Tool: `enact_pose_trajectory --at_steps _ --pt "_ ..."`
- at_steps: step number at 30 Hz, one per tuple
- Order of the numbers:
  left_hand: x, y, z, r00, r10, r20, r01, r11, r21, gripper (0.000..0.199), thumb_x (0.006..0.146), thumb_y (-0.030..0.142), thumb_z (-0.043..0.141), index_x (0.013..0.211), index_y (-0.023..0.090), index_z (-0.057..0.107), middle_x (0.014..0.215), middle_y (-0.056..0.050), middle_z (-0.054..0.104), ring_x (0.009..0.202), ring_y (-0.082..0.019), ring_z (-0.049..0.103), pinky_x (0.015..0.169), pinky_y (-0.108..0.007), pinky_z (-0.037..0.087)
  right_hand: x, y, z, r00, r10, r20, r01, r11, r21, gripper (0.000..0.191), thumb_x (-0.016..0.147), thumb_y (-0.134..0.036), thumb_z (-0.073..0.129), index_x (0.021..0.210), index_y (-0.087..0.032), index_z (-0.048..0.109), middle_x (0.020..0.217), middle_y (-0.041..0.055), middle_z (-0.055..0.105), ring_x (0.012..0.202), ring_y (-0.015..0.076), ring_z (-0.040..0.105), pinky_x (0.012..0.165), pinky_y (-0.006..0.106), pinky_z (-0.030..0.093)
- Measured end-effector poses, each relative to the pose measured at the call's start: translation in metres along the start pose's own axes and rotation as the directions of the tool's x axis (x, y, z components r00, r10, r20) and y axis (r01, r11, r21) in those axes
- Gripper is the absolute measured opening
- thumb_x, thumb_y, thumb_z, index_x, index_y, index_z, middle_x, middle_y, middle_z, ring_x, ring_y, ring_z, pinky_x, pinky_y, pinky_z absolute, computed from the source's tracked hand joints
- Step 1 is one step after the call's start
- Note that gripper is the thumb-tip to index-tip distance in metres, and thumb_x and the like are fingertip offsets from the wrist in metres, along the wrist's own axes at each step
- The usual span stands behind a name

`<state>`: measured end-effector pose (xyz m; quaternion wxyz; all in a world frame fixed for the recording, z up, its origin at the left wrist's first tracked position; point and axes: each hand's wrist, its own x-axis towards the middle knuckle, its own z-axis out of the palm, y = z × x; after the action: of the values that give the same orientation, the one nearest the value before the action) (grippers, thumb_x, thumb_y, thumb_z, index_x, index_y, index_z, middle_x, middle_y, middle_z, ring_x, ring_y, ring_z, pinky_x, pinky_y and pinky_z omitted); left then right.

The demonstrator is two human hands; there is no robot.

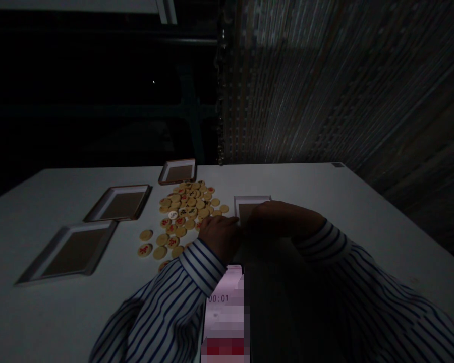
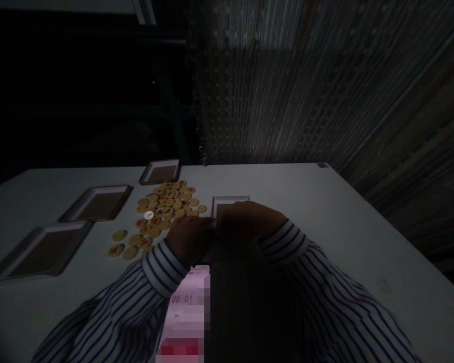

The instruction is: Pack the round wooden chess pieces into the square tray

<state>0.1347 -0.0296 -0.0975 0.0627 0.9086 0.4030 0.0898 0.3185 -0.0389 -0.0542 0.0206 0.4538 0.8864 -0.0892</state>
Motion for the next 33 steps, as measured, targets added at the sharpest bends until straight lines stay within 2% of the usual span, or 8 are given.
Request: enact_pose_trajectory --at_steps 3,6,10,16,21,26,30,33 --pt "0.0 0.0 0.001 1.0 0.006 -0.01 -0.006 1.0 0.026 0.021 0.08 0.03 0.047 0.09 0.031 0.065 0.113 0.003 0.061 0.098 -0.022 0.055 0.083 -0.041 0.038 0.0 0.001 0.0 0.999 -0.029 0.019 0.028 0.999 0.037 0.025 0.082 -0.03 0.046 0.099 -0.02 0.062 0.095 0.0055 0.065 0.073 0.0124 0.059 0.063 0.023 0.043" --pt "0.0 0.0 0.002 1.0 -0.012 -0.009 0.012 0.999 0.041 0.02 0.08 0.031 0.048 0.09 0.033 0.065 0.113 0.004 0.061 0.098 -0.021 0.056 0.083 -0.041 0.038 0.0 0.003 -0.003 0.997 -0.011 0.074 0.008 0.999 0.042 0.024 0.082 -0.032 0.046 0.094 -0.022 0.064 0.091 0.0047 0.066 0.07 0.0123 0.059 0.06 0.023 0.042" --pt "0.0 0.0 0.001 1.0 0.001 0.0 -0.001 0.999 0.034 0.02 0.08 0.032 0.048 0.09 0.032 0.065 0.113 0.004 0.061 0.099 -0.022 0.055 0.083 -0.042 0.038 0.0 0.003 -0.01 0.996 0.022 0.082 -0.025 0.999 0.034 0.021 0.079 -0.033 0.049 0.088 -0.023 0.065 0.085 0.0029 0.067 0.066 0.0124 0.058 0.057 0.024 0.039" --pt "0.0 -0.002 0.004 0.999 0.017 -0.028 -0.017 1.0 0.022 0.02 0.08 0.03 0.047 0.088 0.03 0.066 0.113 0.003 0.061 0.098 -0.022 0.055 0.082 -0.042 0.038 -0.003 0.005 -0.013 0.978 0.153 0.139 -0.159 0.987 0.031 0.024 0.074 -0.037 0.053 0.084 -0.021 0.067 0.072 0.0021 0.066 0.055 0.0105 0.054 0.051 0.023 0.034" --pt "0.0 -0.002 0.005 0.998 0.018 -0.052 -0.016 0.999 0.033 0.019 0.079 0.03 0.049 0.087 0.03 0.066 0.11 0.002 0.062 0.096 -0.023 0.056 0.08 -0.043 0.038 -0.003 0.006 -0.007 0.978 0.16 0.133 -0.164 0.986 0.015 0.025 0.073 -0.037 0.054 0.086 -0.021 0.067 0.071 0.0028 0.066 0.054 0.0105 0.054 0.05 0.023 0.034" --pt "0.0 -0.001 0.004 0.999 0.006 -0.048 -0.005 1.0 0.021 0.018 0.079 0.031 0.049 0.086 0.031 0.066 0.112 0.003 0.061 0.098 -0.023 0.055 0.082 -0.044 0.038 -0.003 0.004 -0.008 0.986 0.13 0.102 -0.133 0.991 0.024 0.021 0.074 -0.031 0.052 0.086 -0.022 0.067 0.08 0.0036 0.067 0.057 0.0108 0.055 0.052 0.023 0.035" --pt "0.001 -0.001 0.004 1.0 0.008 -0.015 -0.007 1.0 0.015 0.02 0.079 0.031 0.049 0.089 0.03 0.065 0.113 0.002 0.061 0.099 -0.023 0.055 0.083 -0.043 0.038 -0.005 0.005 -0.013 0.97 0.174 0.17 -0.181 0.983 0.028 0.023 0.075 -0.035 0.052 0.081 -0.019 0.068 0.075 0.0047 0.067 0.056 0.0109 0.055 0.051 0.023 0.035" --pt "0.001 -0.001 0.004 0.999 0.005 -0.032 -0.004 1.0 0.025 0.02 0.079 0.031 0.048 0.089 0.031 0.066 0.111 0.002 0.062 0.097 -0.023 0.056 0.082 -0.042 0.038 -0.007 0.007 -0.017 0.951 0.215 0.223 -0.22 0.975 0.0 0.022 0.074 -0.031 0.051 0.078 -0.017 0.067 0.073 0.0055 0.066 0.056 0.0114 0.055 0.051 0.023 0.035"
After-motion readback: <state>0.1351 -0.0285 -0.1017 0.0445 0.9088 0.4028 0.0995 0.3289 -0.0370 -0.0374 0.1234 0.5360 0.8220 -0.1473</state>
